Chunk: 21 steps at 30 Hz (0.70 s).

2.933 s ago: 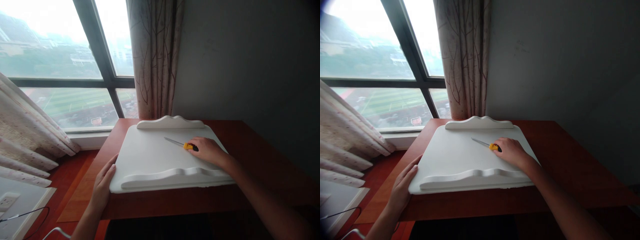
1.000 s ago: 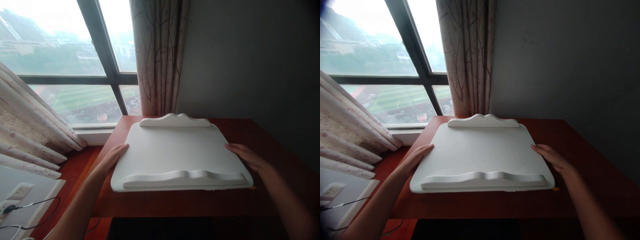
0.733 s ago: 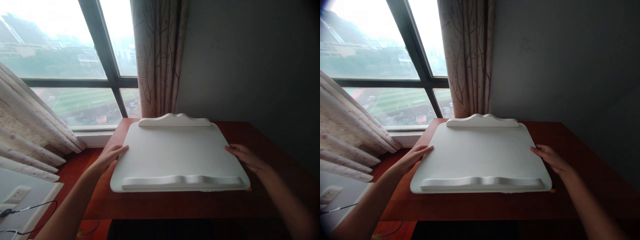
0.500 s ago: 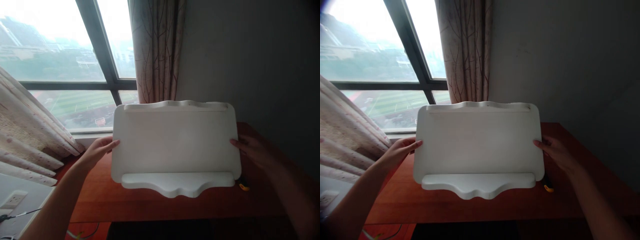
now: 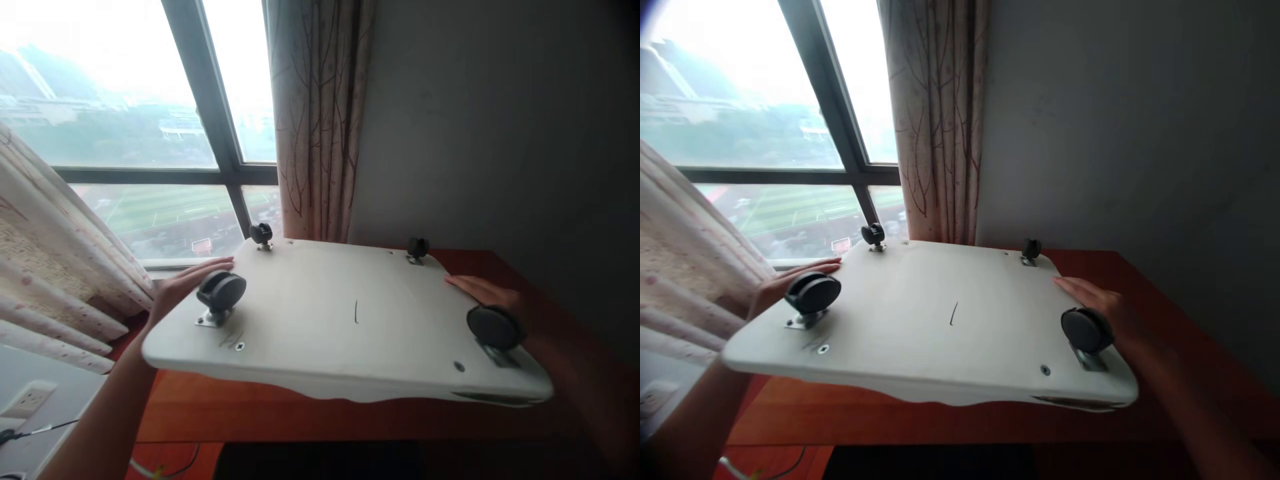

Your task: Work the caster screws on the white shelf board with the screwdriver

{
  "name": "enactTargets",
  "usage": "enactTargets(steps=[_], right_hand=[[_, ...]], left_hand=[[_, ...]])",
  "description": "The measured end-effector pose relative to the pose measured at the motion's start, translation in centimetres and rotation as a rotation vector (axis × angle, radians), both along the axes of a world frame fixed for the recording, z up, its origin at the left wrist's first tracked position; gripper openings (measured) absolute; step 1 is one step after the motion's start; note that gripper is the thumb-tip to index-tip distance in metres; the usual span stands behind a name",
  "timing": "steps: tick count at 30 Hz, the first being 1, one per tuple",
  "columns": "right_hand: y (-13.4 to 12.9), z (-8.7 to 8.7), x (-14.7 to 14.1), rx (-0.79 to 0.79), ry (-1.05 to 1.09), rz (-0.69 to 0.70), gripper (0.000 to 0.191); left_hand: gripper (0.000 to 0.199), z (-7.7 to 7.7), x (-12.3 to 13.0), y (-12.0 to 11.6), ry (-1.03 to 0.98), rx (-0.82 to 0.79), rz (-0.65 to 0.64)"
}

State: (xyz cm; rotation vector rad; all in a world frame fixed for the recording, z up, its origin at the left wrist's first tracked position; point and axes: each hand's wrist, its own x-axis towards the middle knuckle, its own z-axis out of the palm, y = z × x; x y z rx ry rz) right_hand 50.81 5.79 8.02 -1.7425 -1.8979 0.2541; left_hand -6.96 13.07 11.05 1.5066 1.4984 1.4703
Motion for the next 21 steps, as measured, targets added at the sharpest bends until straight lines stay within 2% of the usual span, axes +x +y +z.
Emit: enactTargets(steps=[2,3,8,15,18,21], right_hand=[[0.1,-1.0,0.1,0.055,-0.126,0.124,0.046],[0.2,-1.5,0.1,0.085,-0.178,0.142,0.05],[1.7,-3.4,0.0,0.162,-0.248,0.107,0.055],[2.9,-6.6,0.2,0.306,-0.392,0.118,0.056],[3.3,-7.9,0.1,0.378,-0.411,0.115,0.058],[3.7,-8.4,-0.1,0.38,-0.417,0.082,0.06]], left_hand=[[0.053,-0.8,0.8,-0.5,0.05,0.026,-0.005],[0.051,-1.3,1.1,-0.8,0.088,0.05,-0.017],[0.048,-4.1,0.9,-0.7,0.338,0.164,-0.121],[0.037,-8.1,-1.4,1.2,0.726,0.393,-0.149],[0.035,-9.1,-1.8,1.5,0.815,0.483,-0.105],[0.035,-9.4,-2.0,1.5,0.843,0.474,-0.112]])
